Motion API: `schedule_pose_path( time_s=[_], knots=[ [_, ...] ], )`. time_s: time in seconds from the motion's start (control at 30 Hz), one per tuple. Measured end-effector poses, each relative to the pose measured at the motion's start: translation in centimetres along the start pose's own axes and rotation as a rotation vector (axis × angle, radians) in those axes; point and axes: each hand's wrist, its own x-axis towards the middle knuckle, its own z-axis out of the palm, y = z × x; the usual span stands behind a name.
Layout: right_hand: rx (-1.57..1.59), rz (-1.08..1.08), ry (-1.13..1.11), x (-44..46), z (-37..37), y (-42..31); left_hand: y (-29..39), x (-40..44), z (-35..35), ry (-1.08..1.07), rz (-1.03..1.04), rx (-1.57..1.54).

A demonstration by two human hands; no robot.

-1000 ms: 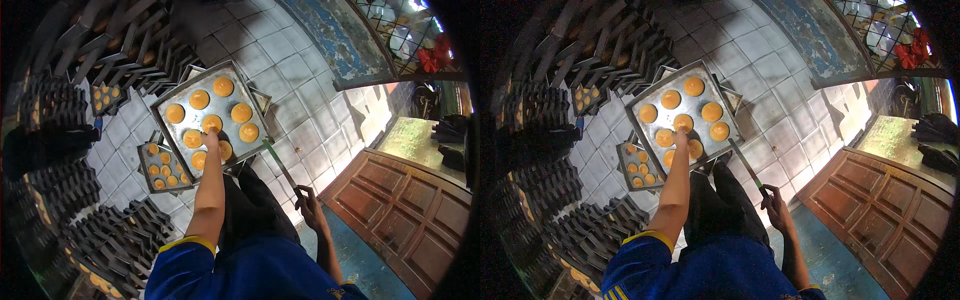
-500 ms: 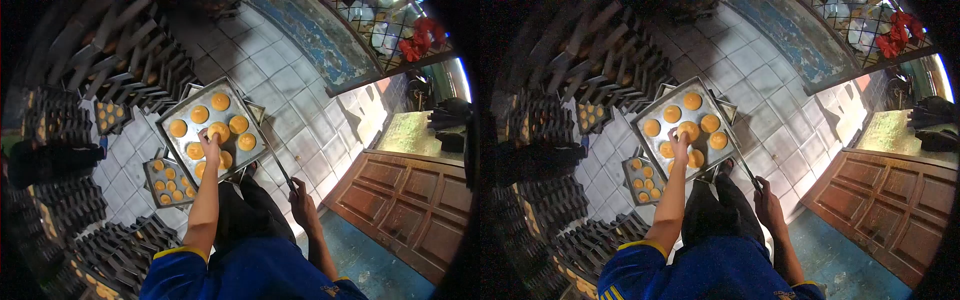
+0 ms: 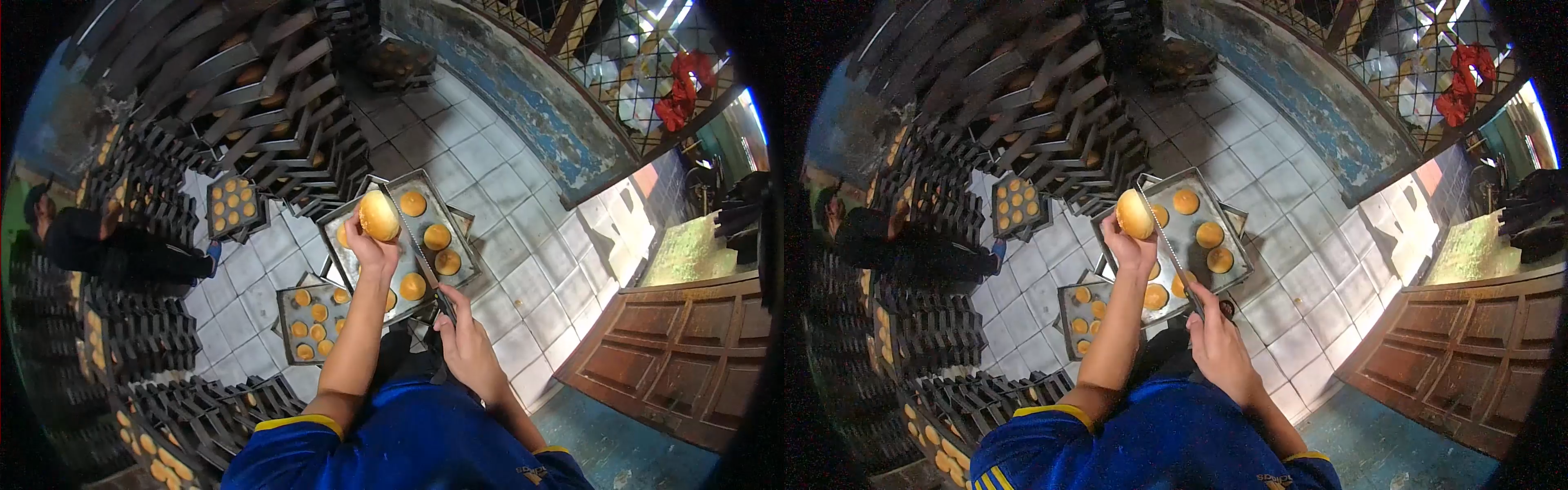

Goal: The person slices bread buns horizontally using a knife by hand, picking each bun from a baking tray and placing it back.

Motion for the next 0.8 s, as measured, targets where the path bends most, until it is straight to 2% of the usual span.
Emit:
schedule_pose_path(
  time_s=[0.17, 0.37, 0.57, 0.63, 0.8],
  knots=[
    [-0.039, -0.052, 0.015, -1.5, 1.7, -1.3, 2.5, -1.2, 1.0, -0.053, 0.016, 0.002],
    [-0.054, -0.01, -0.027, -2.4, 2.4, -3.0, 3.0, -0.6, 0.2, 0.012, 0.049, -0.022],
    [-0.046, -0.045, 0.034, -1.8, 3.2, -3.3, 2.4, -1.1, -0.2, -0.173, 0.074, 0.037],
    [-0.032, -0.033, 0.037, -0.8, 2.8, -3.9, 2.2, -2.1, 0.2, -0.258, 0.051, 0.165],
    [-0.007, -0.013, 0.001, -1.4, 1.9, -3.5, 3.2, -1.0, 0.3, -0.261, 0.087, 0.208]
  ],
)
